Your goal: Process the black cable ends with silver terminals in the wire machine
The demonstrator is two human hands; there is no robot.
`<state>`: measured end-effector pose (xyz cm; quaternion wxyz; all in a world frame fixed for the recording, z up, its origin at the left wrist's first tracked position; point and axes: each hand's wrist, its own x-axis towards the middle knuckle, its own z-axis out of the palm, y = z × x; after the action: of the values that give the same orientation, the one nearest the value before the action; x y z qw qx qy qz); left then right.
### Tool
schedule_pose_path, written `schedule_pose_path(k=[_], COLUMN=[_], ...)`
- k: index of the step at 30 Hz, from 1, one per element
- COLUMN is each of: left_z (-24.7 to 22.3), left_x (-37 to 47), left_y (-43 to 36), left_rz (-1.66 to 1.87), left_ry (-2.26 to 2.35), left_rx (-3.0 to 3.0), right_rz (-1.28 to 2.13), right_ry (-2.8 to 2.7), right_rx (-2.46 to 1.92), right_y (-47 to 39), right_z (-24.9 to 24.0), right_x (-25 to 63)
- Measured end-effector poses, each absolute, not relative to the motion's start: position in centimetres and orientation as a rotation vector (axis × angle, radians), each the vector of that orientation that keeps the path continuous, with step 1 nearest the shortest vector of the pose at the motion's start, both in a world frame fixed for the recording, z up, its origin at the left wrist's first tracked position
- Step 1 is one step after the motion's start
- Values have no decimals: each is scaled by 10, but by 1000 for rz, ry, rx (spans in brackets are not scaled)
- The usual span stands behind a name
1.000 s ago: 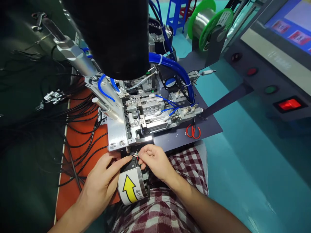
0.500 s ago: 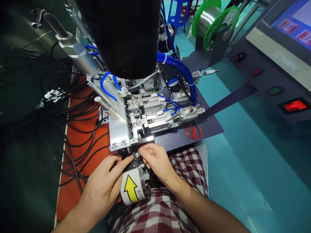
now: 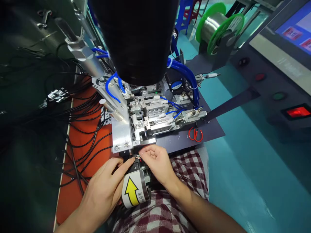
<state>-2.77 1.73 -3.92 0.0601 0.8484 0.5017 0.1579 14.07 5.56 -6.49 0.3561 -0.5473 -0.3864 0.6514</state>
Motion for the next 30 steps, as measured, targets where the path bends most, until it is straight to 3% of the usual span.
schedule_pose_path(k=[7, 11, 16, 24, 27, 30], left_z=[-41, -41, -39, -38, -38, -37], left_x=[-27, -28, -29, -29, -28, -28], left_y=[16, 16, 18, 23, 24, 25], left_rz=[500, 495, 463, 400, 386, 377], left_ry=[1520, 1516, 1495, 1450, 1459, 1461], left_rx=[2567, 2590, 2613, 2653, 2664, 2690], right_rz=[1230, 1412, 1898, 1900, 1640, 1125], right_ry=[-1443, -1295, -980, -856, -1066, -1555], right_rx=[-1431, -1480, -1393, -1365, -1500, -1564], right_y=[43, 49, 61, 37, 33, 35], right_z=[-70, -69, -66, -65, -61, -56], right_x=[138, 140, 147, 140, 137, 141])
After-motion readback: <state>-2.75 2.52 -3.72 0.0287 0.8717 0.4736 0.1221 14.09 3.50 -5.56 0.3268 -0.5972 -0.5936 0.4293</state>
